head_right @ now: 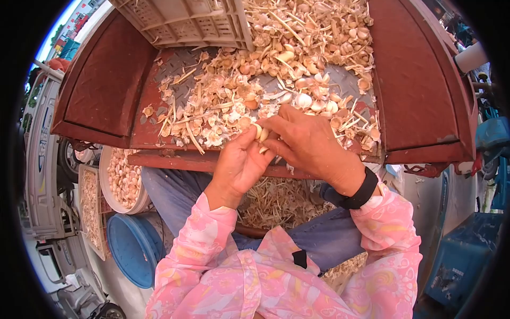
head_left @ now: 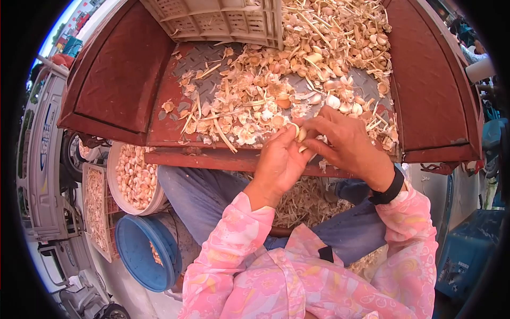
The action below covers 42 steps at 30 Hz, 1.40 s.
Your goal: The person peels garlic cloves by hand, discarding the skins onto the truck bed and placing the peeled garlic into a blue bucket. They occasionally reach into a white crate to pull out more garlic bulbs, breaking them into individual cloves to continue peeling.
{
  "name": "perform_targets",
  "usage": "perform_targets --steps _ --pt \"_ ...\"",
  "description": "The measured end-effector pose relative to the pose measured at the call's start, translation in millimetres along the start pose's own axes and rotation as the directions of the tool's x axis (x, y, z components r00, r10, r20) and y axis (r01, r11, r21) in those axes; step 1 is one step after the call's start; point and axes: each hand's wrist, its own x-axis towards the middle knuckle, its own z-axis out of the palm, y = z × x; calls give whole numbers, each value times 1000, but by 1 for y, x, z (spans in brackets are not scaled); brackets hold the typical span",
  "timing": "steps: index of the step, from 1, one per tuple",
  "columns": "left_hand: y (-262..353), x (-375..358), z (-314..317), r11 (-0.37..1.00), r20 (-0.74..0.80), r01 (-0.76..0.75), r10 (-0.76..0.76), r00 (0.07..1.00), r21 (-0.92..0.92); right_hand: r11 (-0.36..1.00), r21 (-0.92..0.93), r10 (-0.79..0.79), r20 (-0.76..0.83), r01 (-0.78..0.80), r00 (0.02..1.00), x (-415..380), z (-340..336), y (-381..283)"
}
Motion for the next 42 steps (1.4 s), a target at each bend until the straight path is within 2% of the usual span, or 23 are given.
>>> perform_targets --steps 1,4,7,10,11,13,14,16,20,22,25,28,34,35,37,40,41,42 --pt "-3 -1 2 1000 -11 -12 13 1000 25 998 -67 19 30 -17 999 -1 2 -2" --pt "-8 -1 -1 998 17 -2 1 1000 70 995 -93 -8 97 17 995 1 -6 -5" --pt "-8 -2 -3 997 -4 22 -21 1000 78 965 -224 -94 197 138 976 0 -6 -1" --pt "-4 -4 -1 999 24 21 -22 999 37 990 -132 -49 69 58 996 -3 -4 -2" --pt "-3 -4 1 1000 50 15 -16 999 15 998 25 -49 -5 50 999 -3 -1 3" --pt "-1 -4 6 1000 -8 8 -8 1000 -11 940 334 -19 -144 67 989 -2 4 15" --pt "-1 -5 8 1000 -40 4 -4 999 -25 911 413 40 -139 21 989 -2 4 17" --pt "-1 -5 6 1000 4 14 -14 1000 -15 824 562 158 -113 -68 981 -3 4 17" --pt "-3 -5 -1 999 16 36 -35 999 -12 898 440 52 -170 29 984 -2 3 22" --pt "-3 -5 -3 999 22 17 -18 1000 47 931 357 -10 -188 78 982 -2 2 22" --pt "0 -7 1 982 5 -12 11 1000 187 925 380 73 -141 -14 987 -2 -5 13" --pt "1 -9 3 951 4 -38 38 999 306 954 281 -63 -141 101 988 -4 -5 18" --pt "-3 -14 2 908 10 1 -6 1000 418 990 -22 -136 23 136 990 -12 -18 2" --pt "-3 -16 3 897 10 6 -12 1000 442 992 -25 -124 23 124 992 -15 -18 0" --pt "-3 -23 6 760 21 -40 34 999 648 994 -28 -102 24 103 994 -20 -16 -3" --pt "1 -40 5 557 66 -89 60 996 826 961 264 60 93 -83 994 -25 -7 -7" --pt "4 -48 5 494 86 -105 61 994 863 954 278 79 128 -112 989 -26 -2 -10" --pt "9 -59 8 585 61 -75 44 997 808 947 288 98 161 -142 982 -28 2 -14"
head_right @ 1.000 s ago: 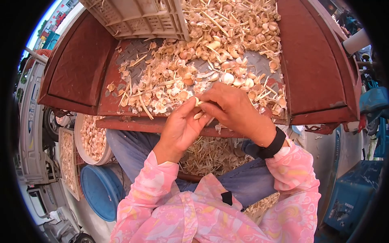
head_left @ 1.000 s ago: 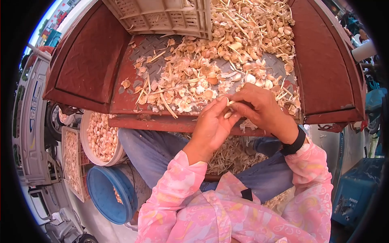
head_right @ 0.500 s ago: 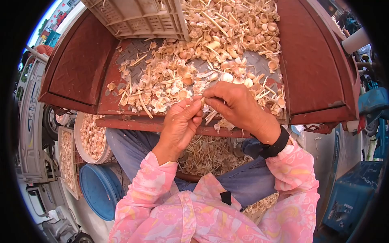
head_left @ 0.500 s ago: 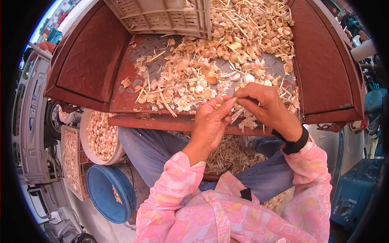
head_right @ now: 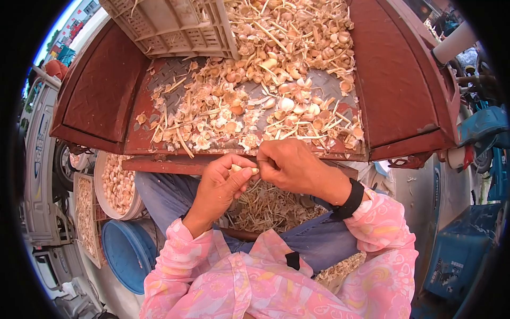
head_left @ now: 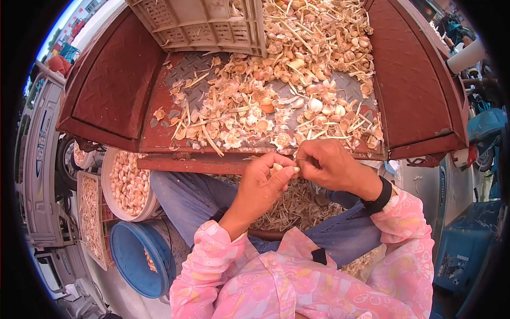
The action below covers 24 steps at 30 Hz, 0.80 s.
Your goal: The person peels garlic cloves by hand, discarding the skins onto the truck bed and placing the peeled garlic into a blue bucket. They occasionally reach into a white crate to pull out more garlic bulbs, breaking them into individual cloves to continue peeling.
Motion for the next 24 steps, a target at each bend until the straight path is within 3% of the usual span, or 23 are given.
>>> perform_targets --steps 2,4,5,7,9,10,11,13,14,16,18,20,22,24 --pt "15 -30 -20 992 -73 5 -15 997 -129 998 -56 28 59 -25 998 0 -3 -3" --pt "24 -71 -74 961 -288 -139 66 955 -240 985 -174 38 117 -18 992 2 -10 -4" --pt "25 -96 -109 951 -478 -217 87 874 -223 987 -156 -47 -81 34 996 6 -8 9" --pt "15 -153 -177 955 -793 -292 138 594 -53 945 -321 -12 -234 -66 972 17 -22 21" --pt "-17 -224 -250 986 -907 -56 167 386 157 907 -416 -61 -297 -72 953 24 -29 36" --pt "-40 -257 -279 981 -946 113 117 303 157 896 -440 -79 -288 -59 955 27 -28 49" --pt "-61 -284 -297 951 -974 278 79 210 137 884 -465 -95 -277 -47 956 31 -27 57" --pt "-83 -317 -303 922 -965 365 -200 169 -127 884 -465 -68 -233 -50 970 39 -29 58" --pt "-98 -323 -310 915 -992 404 -45 115 5 883 -466 -54 -209 -51 976 41 -30 58" --pt "-114 -314 -309 833 -962 495 270 27 248 976 -137 145 -190 -172 971 42 -34 58" --pt "-81 -287 -295 656 -840 563 524 140 503 948 220 261 -122 -230 958 43 -38 63" --pt "-17 -214 -228 841 -866 210 472 163 498 796 567 290 -46 -214 956 44 -40 71" --pt "15 -153 -181 850 -748 -105 507 429 516 696 663 340 34 -276 940 40 -42 61" --pt "38 -88 -111 912 -558 -265 402 726 311 628 710 341 115 -317 933 38 -40 51"
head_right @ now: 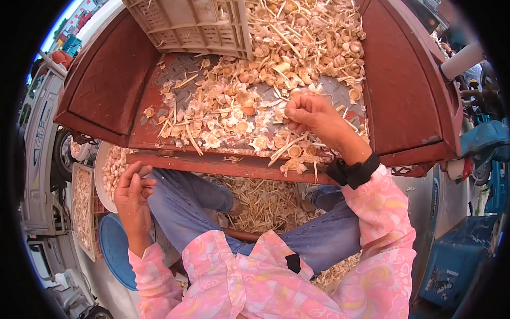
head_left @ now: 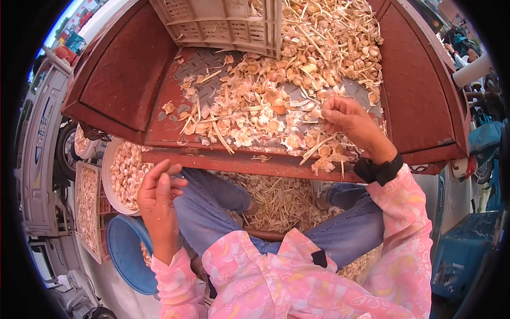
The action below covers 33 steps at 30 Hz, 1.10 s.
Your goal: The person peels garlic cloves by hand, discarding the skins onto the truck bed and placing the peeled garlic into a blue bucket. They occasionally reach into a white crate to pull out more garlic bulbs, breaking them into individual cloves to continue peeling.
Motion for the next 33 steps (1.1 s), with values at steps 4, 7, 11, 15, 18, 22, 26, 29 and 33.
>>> perform_targets --steps 4,7,11,15,18,22,26,29,33 --pt "-13 16 138 812 614 511 -257 746 -281 995 -1 -101 138 102 985 -11 20 -3" --pt "-35 20 167 747 721 609 -264 641 -267 807 -407 -362 230 427 903 -22 32 -2" --pt "-51 16 160 677 722 695 -354 595 -241 442 -667 -527 348 599 776 -29 45 13" --pt "-58 5 166 568 627 747 -452 635 -346 151 -735 -656 426 662 623 -39 67 17" --pt "-39 1 163 585 554 722 -484 677 -370 142 -645 -637 521 751 568 -53 89 17" --pt "-6 7 62 780 338 427 -292 895 -457 238 -783 -325 494 575 807 -59 68 10" --pt "-31 -9 -121 972 -378 217 -167 911 93 374 -904 -591 -59 209 804 -42 9 9" --pt "-101 -66 -277 715 -564 549 -261 784 432 369 -912 -543 -57 177 838 -32 -28 22" --pt "-148 -110 -320 390 -600 575 -70 797 719 359 -928 -443 -76 99 893 -30 -27 32"
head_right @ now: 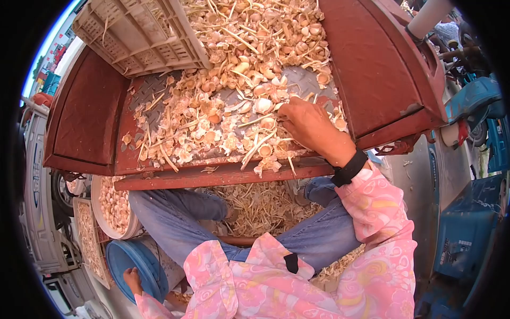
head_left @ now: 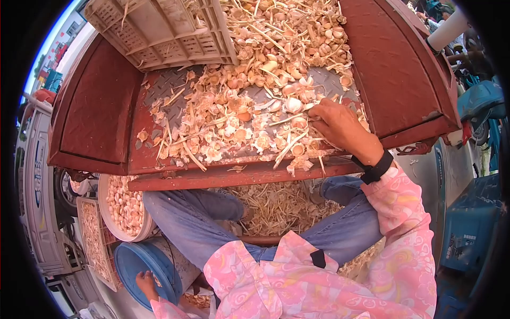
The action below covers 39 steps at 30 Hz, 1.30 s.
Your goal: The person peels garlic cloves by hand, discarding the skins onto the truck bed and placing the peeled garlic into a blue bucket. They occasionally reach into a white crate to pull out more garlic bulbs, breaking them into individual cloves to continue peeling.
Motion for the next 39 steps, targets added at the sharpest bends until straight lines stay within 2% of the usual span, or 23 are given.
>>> perform_targets --steps 1,2,5,8,9,10,12,13,14,15,16,19,20,22,25,26,27,28,29,30,33,36,39 --pt "31 -14 -3 999 -65 -49 48 997 -13 1000 -19 14 5 -14 1000 0 -1 1" --pt "53 -12 -8 993 -49 -103 101 994 -48 999 -16 41 91 -40 995 1 -4 2" --pt "188 -37 -19 875 -92 -296 283 955 -383 990 72 113 153 -125 982 -4 -23 -8" --pt "307 -69 -9 664 -58 -408 482 874 -627 989 21 150 -171 -149 974 -2 -21 14" --pt "346 -87 -3 569 -23 -434 588 808 -698 988 -4 145 -281 -152 949 0 -20 20" --pt "385 -111 3 491 32 -401 662 749 -773 992 -35 109 -295 -125 949 2 -20 24" --pt "442 -152 26 417 126 -329 760 638 -847 998 -54 24 -300 -42 954 7 -11 26" --pt "462 -167 34 411 129 -460 839 528 -787 998 -63 -20 -301 1 953 10 -6 28" --pt "478 -184 43 399 189 -420 869 458 -815 997 -73 -10 -256 -9 967 13 -4 32" --pt "490 -199 52 392 245 -377 891 382 -839 996 -83 1 -208 -18 978 16 -1 36" --pt "498 -212 60 401 281 -343 894 350 -849 995 -93 11 -157 -26 988 18 1 38" --pt "511 -231 84 461 402 -218 876 267 -860 981 -10 196 -6 -196 981 21 -7 32" --pt "514 -233 91 486 442 -176 865 238 -856 984 12 178 -19 -178 984 21 -6 31" --pt "523 -237 100 494 466 -59 849 249 -868 989 55 142 -51 -139 989 20 -6 28" --pt "535 -240 109 483 501 135 821 276 -865 966 249 93 -84 -70 992 18 -16 1" --pt "537 -241 112 493 536 214 801 267 -843 941 335 -6 -148 56 989 17 -12 -6" --pt "538 -239 114 500 571 292 780 256 -815 957 266 -69 -182 116 981 14 -10 -17" --pt "536 -235 115 493 577 361 797 175 -791 965 197 -130 -211 173 969 11 -9 -30" --pt "533 -233 116 463 569 409 801 187 -786 967 125 -189 -238 223 953 8 -7 -38" --pt "529 -233 117 432 560 455 805 194 -778 959 184 -169 -230 214 958 5 -3 -40" --pt "515 -228 120 411 582 525 785 211 -745 806 592 -21 4 14 1000 1 -20 -43" --pt "505 -225 114 356 567 609 801 192 -709 969 243 84 -156 -44 984 3 -24 -11" --pt "501 -224 103 335 544 703 834 89 -628 978 -151 123 -151 -146 981 -6 -19 25"
